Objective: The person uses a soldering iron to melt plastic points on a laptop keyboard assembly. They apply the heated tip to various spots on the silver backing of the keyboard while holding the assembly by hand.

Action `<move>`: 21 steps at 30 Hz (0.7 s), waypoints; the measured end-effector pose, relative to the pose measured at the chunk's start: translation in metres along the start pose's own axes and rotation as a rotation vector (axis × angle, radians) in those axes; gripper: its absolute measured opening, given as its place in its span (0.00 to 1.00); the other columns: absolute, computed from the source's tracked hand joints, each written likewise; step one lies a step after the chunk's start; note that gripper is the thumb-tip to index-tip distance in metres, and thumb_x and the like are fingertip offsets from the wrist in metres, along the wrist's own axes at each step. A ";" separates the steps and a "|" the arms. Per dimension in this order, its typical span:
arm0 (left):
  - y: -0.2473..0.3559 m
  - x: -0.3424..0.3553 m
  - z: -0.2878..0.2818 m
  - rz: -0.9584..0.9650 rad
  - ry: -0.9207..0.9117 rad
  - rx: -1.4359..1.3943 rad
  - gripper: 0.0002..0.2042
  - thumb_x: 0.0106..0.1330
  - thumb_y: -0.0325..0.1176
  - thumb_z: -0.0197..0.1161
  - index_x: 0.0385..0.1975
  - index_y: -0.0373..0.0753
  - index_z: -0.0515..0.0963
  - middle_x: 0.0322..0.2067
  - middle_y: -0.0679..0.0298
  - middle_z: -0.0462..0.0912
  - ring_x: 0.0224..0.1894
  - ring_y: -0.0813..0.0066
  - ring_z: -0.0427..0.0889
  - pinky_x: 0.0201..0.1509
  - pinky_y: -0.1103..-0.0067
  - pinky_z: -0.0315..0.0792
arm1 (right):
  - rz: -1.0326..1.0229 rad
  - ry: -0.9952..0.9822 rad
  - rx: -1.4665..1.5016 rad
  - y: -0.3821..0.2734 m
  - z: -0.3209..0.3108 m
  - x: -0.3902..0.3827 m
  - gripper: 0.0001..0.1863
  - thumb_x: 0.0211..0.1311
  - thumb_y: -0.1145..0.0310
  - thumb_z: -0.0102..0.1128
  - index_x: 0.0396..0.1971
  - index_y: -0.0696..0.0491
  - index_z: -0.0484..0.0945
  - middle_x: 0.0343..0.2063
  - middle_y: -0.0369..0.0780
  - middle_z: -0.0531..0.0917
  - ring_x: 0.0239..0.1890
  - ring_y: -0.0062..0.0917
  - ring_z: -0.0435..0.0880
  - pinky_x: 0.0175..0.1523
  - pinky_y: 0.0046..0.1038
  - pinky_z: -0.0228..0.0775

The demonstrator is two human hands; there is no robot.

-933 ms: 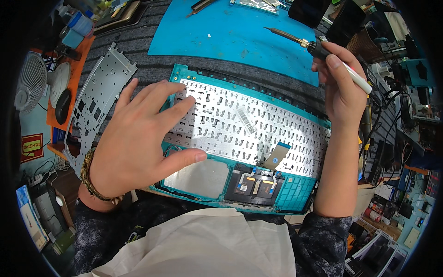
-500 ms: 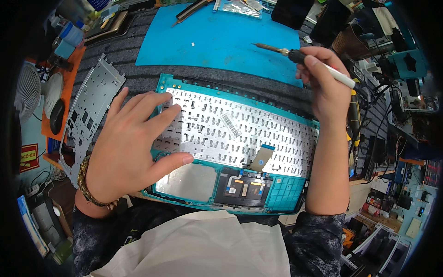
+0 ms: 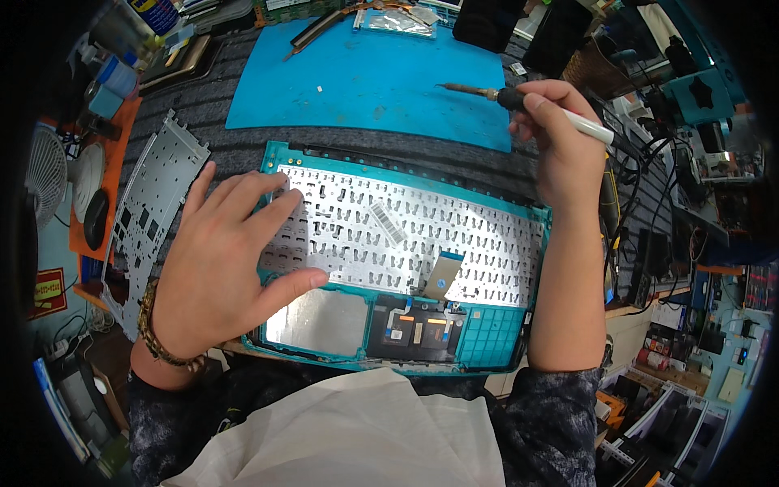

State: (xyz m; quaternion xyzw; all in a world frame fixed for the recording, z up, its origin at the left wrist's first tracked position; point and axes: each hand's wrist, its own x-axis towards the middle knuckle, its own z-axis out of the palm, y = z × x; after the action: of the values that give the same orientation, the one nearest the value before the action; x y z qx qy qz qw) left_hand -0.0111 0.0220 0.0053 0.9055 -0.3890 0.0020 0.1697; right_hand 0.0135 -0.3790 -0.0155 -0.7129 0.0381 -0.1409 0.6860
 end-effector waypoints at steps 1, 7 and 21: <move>0.000 0.000 0.000 0.004 0.003 0.006 0.36 0.62 0.58 0.77 0.56 0.29 0.84 0.59 0.48 0.82 0.62 0.43 0.81 0.78 0.39 0.59 | -0.031 0.005 0.023 -0.001 -0.003 0.001 0.10 0.70 0.72 0.67 0.46 0.61 0.86 0.32 0.38 0.86 0.31 0.21 0.80 0.43 0.26 0.77; -0.001 0.001 0.004 0.008 0.032 0.004 0.34 0.62 0.57 0.76 0.54 0.30 0.85 0.57 0.48 0.83 0.61 0.44 0.81 0.77 0.39 0.60 | -0.101 -0.076 -0.011 -0.041 -0.026 0.017 0.10 0.71 0.71 0.67 0.46 0.60 0.86 0.32 0.37 0.85 0.32 0.20 0.80 0.43 0.25 0.76; -0.001 0.002 0.005 -0.010 0.003 0.005 0.33 0.63 0.56 0.76 0.54 0.31 0.86 0.58 0.47 0.83 0.62 0.45 0.81 0.77 0.40 0.60 | -0.216 -0.124 0.061 -0.064 -0.038 0.016 0.08 0.74 0.70 0.66 0.47 0.57 0.81 0.28 0.37 0.81 0.29 0.22 0.79 0.38 0.27 0.71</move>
State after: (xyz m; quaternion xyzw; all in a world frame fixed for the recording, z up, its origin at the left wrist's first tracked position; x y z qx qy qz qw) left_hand -0.0096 0.0193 0.0012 0.9078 -0.3843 0.0037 0.1683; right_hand 0.0105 -0.4164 0.0509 -0.6989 -0.0857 -0.1706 0.6893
